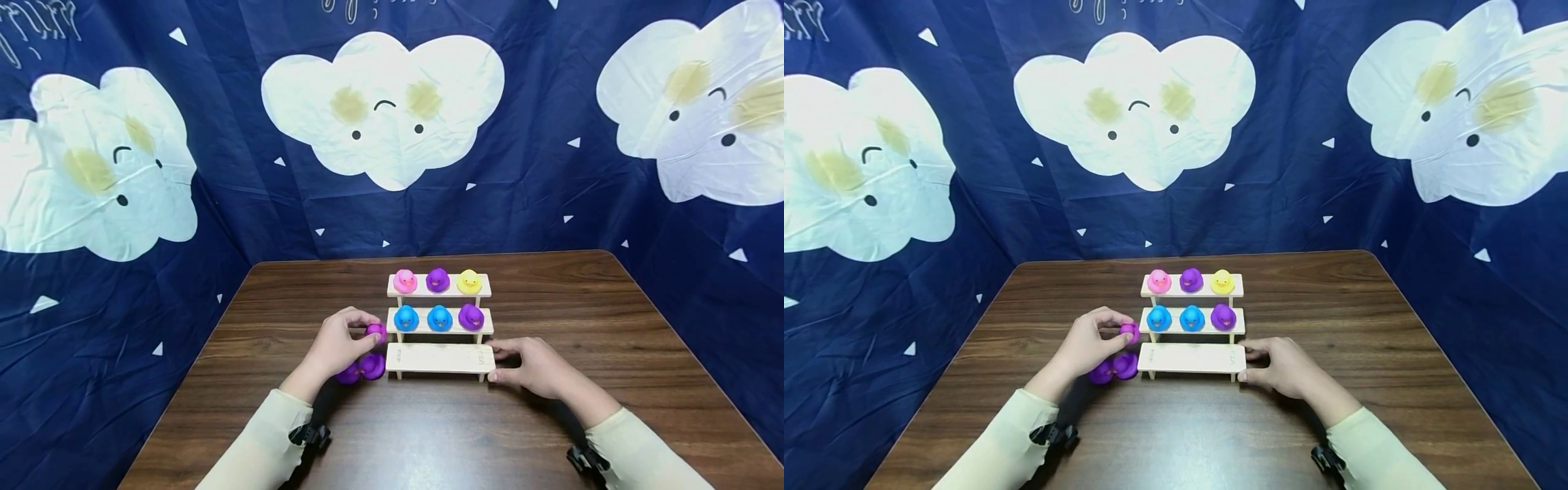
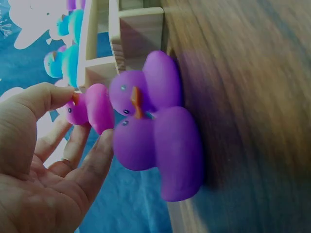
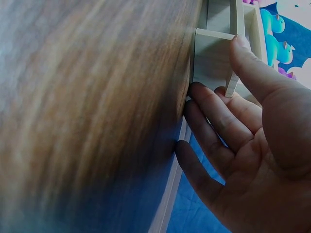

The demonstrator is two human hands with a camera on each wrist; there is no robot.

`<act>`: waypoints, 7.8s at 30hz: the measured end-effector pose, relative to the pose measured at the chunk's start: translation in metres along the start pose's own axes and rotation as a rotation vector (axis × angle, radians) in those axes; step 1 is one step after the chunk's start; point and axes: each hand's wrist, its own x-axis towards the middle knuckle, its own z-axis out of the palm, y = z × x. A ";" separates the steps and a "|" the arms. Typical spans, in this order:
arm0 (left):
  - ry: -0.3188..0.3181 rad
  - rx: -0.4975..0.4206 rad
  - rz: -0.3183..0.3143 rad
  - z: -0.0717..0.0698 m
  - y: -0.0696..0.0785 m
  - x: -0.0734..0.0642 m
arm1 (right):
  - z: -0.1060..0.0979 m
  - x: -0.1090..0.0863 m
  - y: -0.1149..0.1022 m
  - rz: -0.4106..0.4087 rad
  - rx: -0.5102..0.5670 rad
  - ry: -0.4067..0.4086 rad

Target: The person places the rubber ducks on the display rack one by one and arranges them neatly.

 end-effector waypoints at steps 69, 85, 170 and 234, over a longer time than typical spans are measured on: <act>-0.024 -0.180 0.134 0.102 0.069 -0.016 | -0.001 -0.001 0.000 -0.005 0.006 -0.007; -0.046 -0.147 0.156 0.126 0.088 -0.007 | -0.001 -0.001 0.002 -0.037 -0.001 0.003; -0.074 -0.174 0.150 0.021 0.023 -0.038 | 0.000 -0.001 0.002 -0.014 0.028 -0.014; -0.082 0.200 -0.079 -0.021 -0.026 -0.054 | -0.001 0.000 -0.001 -0.017 -0.007 -0.011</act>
